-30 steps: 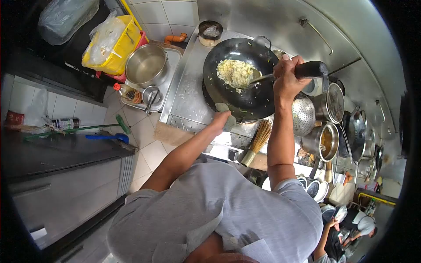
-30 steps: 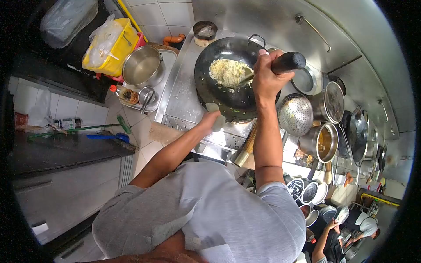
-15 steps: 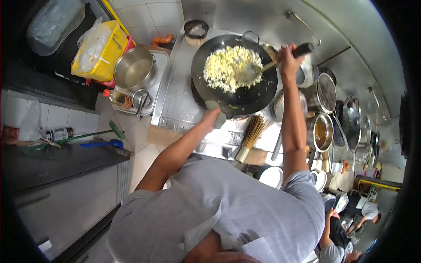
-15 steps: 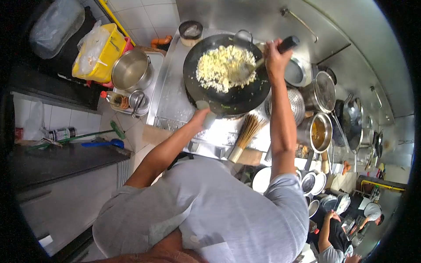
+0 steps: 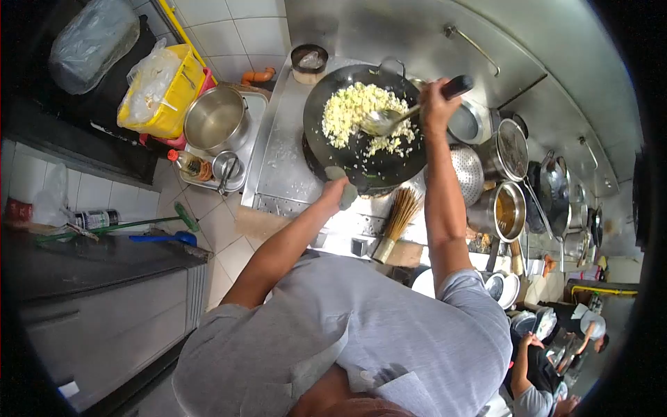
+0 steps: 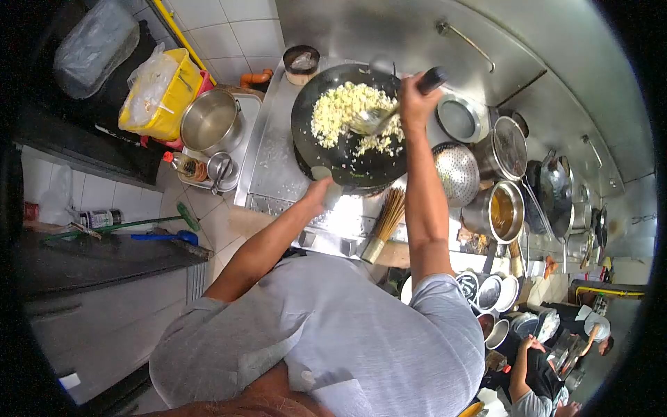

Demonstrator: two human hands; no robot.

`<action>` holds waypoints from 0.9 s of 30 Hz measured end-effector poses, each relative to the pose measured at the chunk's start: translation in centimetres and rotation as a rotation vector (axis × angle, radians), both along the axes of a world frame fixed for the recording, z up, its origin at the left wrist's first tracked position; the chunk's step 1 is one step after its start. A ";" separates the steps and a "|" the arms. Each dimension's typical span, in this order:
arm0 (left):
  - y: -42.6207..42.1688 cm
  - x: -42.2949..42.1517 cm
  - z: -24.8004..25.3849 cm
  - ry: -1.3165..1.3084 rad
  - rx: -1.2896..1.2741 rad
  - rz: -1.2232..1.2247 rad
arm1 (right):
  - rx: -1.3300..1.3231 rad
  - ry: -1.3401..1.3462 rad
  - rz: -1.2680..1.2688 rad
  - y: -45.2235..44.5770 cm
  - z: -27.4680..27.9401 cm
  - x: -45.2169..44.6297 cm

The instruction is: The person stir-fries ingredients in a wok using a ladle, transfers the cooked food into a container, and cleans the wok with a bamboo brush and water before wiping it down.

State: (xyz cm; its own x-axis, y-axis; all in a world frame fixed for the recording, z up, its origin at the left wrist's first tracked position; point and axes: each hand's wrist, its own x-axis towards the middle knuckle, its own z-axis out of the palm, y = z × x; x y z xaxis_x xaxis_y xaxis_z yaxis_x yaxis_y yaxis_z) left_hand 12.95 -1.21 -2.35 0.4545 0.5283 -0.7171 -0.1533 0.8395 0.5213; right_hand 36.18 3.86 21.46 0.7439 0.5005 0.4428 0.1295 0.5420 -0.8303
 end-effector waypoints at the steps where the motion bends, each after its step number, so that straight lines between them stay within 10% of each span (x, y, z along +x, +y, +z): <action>1: 0.6 0.0 -0.1 -0.065 0.011 -0.020 | -0.060 -0.106 -0.047 0.2 1.4 2.0; 17: -0.3 -0.2 0.4 -0.042 0.040 0.029 | 0.090 0.298 0.035 -1.0 -1.6 -2.3; 23: -5.2 -3.9 16.5 0.031 -0.231 -0.020 | -0.246 0.028 -0.072 -4.8 9.1 -7.4; 27: -4.8 -3.0 4.9 -0.117 -0.146 -0.002 | -0.108 -0.163 -0.323 -2.9 1.4 -4.0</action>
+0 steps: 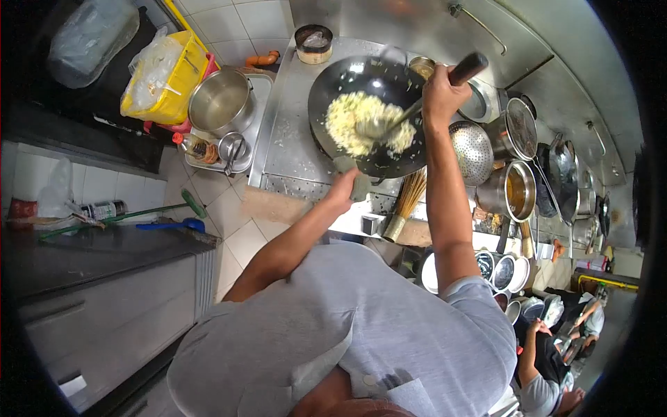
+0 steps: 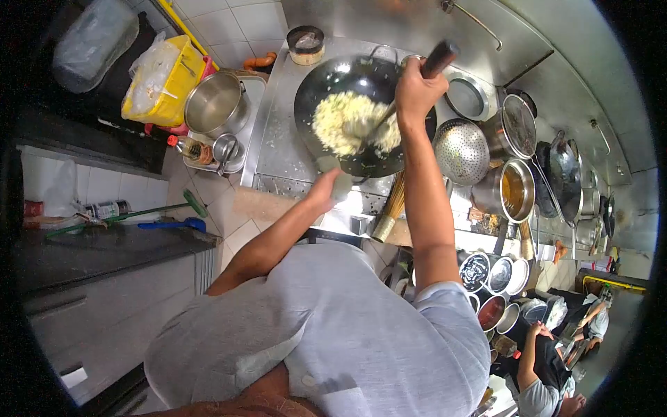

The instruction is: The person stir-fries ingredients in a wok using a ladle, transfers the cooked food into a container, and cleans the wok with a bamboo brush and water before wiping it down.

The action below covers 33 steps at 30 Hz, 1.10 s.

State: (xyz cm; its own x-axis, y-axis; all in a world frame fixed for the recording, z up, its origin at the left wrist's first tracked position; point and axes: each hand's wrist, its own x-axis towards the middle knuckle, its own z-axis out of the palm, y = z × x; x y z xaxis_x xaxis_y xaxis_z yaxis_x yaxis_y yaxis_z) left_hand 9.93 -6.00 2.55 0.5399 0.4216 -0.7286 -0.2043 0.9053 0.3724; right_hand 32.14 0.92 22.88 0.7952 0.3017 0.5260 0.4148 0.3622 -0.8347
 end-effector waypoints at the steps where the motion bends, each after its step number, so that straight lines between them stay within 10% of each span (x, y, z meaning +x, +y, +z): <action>1: -1.1 -0.8 -2.1 0.057 0.071 -0.029 | 0.101 0.060 0.016 0.4 -0.7 1.3; 6: -5.1 -3.5 6.0 0.290 0.158 -0.094 | 0.192 0.287 0.211 -4.0 8.4 -0.6; 8: -1.5 -2.8 8.7 0.062 -0.211 -0.013 | 0.055 0.168 0.108 -4.5 7.0 -3.7; 12: -1.8 -0.8 0.2 0.051 0.151 -0.048 | 0.096 -0.127 -0.174 -2.0 -2.4 -1.6; 16: -4.6 -3.5 4.4 0.305 0.179 -0.170 | 0.432 0.288 0.183 -5.6 3.9 -1.3; 21: 3.8 0.3 0.5 0.013 0.072 0.019 | 0.061 0.064 0.151 0.1 -4.5 -1.6; 26: 6.2 2.2 -3.2 0.110 0.201 -0.047 | 0.244 0.057 0.454 1.2 5.7 -3.5; 30: 5.0 2.1 -4.0 0.094 0.132 -0.032 | -0.006 -0.131 0.268 9.9 -6.0 2.9; 33: 4.6 2.1 -4.2 0.079 0.105 -0.007 | -0.041 0.001 0.309 8.4 -0.1 5.1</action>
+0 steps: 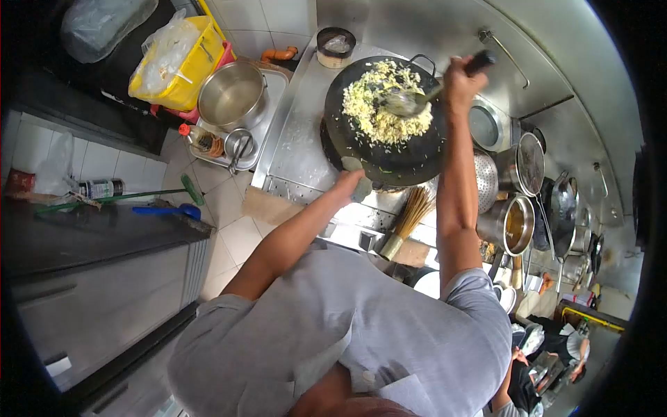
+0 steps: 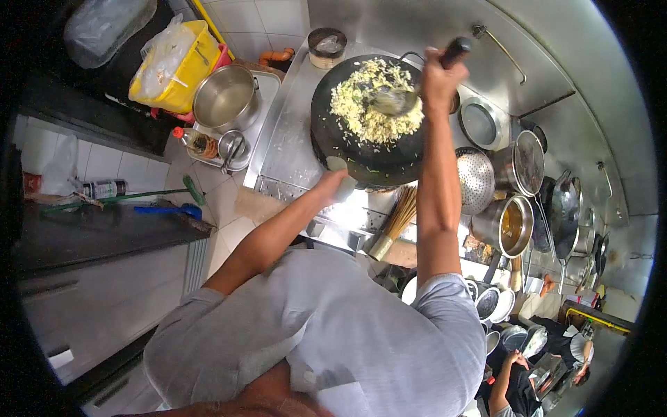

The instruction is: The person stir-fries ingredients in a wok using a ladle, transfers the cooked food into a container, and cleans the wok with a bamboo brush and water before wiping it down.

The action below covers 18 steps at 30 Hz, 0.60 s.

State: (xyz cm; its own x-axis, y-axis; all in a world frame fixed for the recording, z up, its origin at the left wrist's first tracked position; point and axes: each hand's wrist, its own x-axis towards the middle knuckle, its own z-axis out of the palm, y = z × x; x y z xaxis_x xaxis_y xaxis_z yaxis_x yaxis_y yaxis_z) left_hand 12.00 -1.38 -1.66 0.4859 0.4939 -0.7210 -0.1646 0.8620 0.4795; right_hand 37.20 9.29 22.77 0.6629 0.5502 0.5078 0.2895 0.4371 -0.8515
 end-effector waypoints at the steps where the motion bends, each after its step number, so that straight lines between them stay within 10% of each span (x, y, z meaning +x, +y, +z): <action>1: 1.2 0.5 0.1 -0.025 0.030 0.012 | -0.042 -0.076 -0.075 -2.0 1.4 0.2; 5: 1.3 0.0 1.4 0.004 -0.036 -0.049 | 0.111 0.141 0.315 -4.2 -4.0 1.7; 11: 1.7 0.3 0.4 -0.028 0.046 -0.044 | -0.062 -0.023 -0.047 -8.7 0.7 -0.2; 18: 1.8 0.6 2.5 0.030 0.021 -0.040 | 0.057 0.015 0.155 -8.1 -3.9 -5.9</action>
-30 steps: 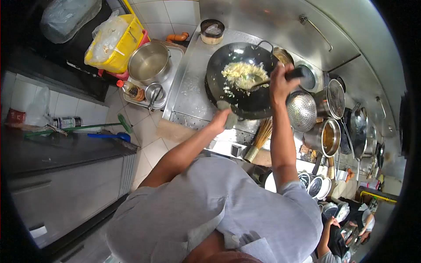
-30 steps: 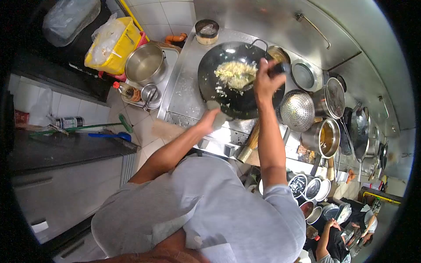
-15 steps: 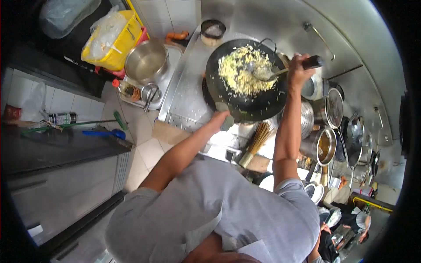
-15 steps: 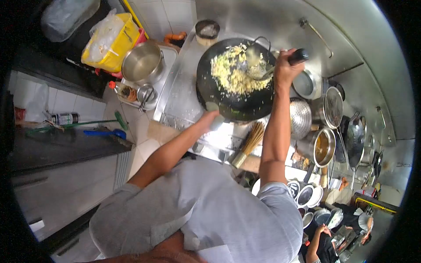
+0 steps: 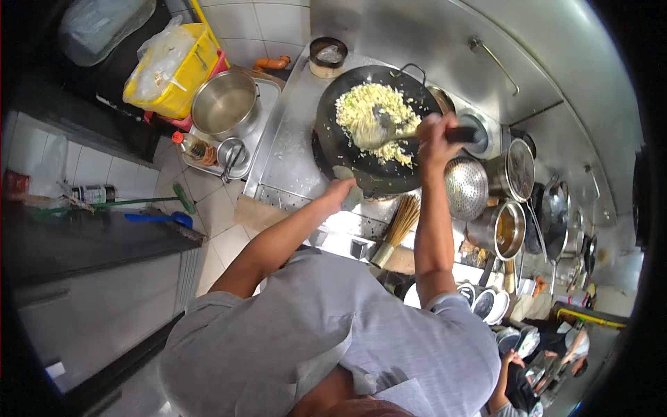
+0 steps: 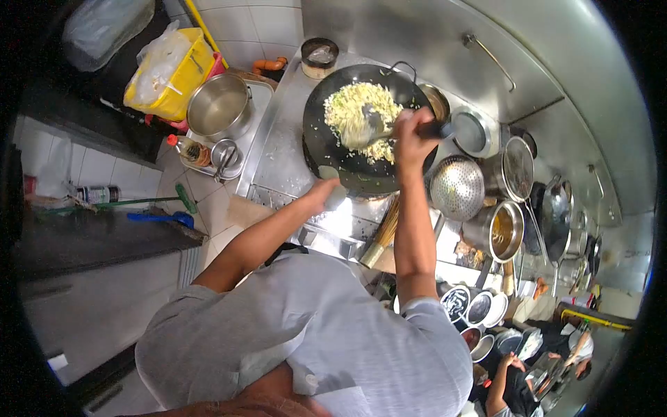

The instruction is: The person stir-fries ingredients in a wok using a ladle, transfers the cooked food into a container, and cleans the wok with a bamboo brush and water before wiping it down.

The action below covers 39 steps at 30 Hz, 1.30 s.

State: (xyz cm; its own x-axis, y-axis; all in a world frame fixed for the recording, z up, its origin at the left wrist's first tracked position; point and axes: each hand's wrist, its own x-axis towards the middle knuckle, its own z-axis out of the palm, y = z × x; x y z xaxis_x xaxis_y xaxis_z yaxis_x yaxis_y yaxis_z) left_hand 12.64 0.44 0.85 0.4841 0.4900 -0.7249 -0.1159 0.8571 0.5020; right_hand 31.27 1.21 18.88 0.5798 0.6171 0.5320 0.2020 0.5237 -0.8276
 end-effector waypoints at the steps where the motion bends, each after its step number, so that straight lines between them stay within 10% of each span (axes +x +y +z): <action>1: 0.3 0.3 -0.4 0.002 0.007 0.012 | -0.054 -0.193 -0.039 -0.1 -2.4 -0.6; 3: -0.7 -0.7 -1.7 0.021 -0.005 -0.004 | 0.016 -0.418 -0.061 0.1 -4.0 3.2; 7: 0.1 0.2 -2.1 -0.027 -0.024 0.014 | 0.061 0.253 -0.028 -0.7 2.2 5.9; 18: -1.0 0.2 -3.6 0.107 0.075 0.026 | -0.031 -0.271 0.002 1.6 -1.5 0.7; 19: -0.7 0.5 -3.6 0.063 0.054 0.029 | 0.005 0.081 0.010 3.0 -0.6 2.1; 23: -0.7 0.6 -3.4 0.026 0.046 0.077 | -0.014 0.103 -0.095 2.2 5.9 7.3; 29: -0.5 0.9 -5.3 0.006 0.007 0.050 | 0.084 0.417 0.166 2.3 1.1 8.0; 35: -1.0 0.2 -4.2 -0.068 0.026 0.046 | 0.027 0.300 -0.044 0.8 0.9 4.7; 39: -5.8 -1.9 6.3 0.028 -0.077 0.007 | -0.091 0.299 -0.104 0.1 7.3 -0.2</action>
State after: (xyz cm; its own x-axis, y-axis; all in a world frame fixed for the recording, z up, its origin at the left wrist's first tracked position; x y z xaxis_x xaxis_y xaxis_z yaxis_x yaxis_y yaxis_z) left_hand 10.76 -5.37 7.11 0.4600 0.4356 -0.7737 -0.1086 0.8924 0.4379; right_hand 31.05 1.30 26.18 0.7643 0.5834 0.2746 -0.0080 0.4344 -0.9007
